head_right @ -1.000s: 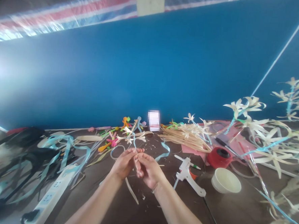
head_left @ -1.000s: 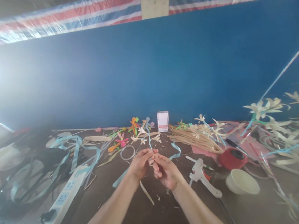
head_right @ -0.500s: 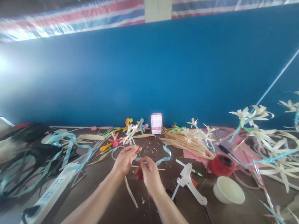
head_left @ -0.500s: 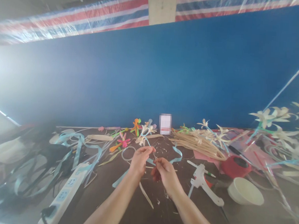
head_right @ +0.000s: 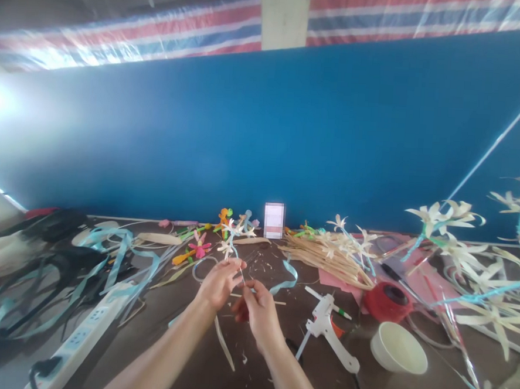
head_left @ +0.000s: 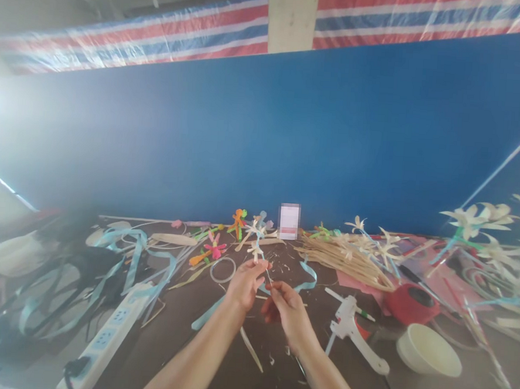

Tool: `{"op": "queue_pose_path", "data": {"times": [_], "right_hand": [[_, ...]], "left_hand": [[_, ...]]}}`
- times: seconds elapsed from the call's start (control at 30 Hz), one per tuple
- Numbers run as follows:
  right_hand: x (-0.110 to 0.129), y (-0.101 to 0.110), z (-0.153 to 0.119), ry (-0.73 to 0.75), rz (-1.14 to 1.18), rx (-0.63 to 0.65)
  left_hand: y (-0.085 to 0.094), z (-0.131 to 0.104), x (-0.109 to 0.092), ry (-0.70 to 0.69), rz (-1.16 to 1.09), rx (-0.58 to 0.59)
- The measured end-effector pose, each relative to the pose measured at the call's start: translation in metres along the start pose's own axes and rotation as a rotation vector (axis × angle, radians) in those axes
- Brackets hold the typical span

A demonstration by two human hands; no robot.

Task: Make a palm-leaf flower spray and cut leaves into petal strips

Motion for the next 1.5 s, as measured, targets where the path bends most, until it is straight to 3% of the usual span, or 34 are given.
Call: {"op": "queue_pose_path", "data": {"times": [0.43,0.73,0.87,1.07,1.2,1.4,1.5], "right_hand": [[-0.003,0.02,-0.039,0.066,-0.244,-0.057],[-0.006,0.016,-0.057,0.06,-0.384,-0.02],[-0.001,0.012,-0.06,-0.005,-0.622,-0.001],[0.016,0.002,-0.064,0.04,-0.958,0.034],[0.016,0.001,-0.063,0.02,-0.951,0.05],[0.02,0.002,-0.062,-0.007,-0.851,0.026],[0.022,0.002,-0.062,-0.007,-0.833,0.032]], "left_hand": [[-0.01,-0.004,-0.014,-0.048,-0.084,0.092],[-0.017,-0.006,-0.025,-0.137,-0.059,0.044],[-0.011,-0.008,-0.032,-0.212,-0.014,0.002],[-0.005,-0.011,-0.04,-0.299,0.164,-0.082],[-0.007,-0.011,-0.039,-0.304,0.237,-0.082],[-0.015,-0.013,-0.039,-0.213,0.242,0.08],[-0.014,-0.016,-0.041,-0.162,0.245,0.072]]}}
Point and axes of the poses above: each hand's wrist, its own z-axis towards the middle knuckle, its own y-axis out of the back of the hand, x = y × z, the point moved 4 cm from there along z, towards the middle knuckle, and after that the axes turned 11 degrees about x, right-handed, at the moved point
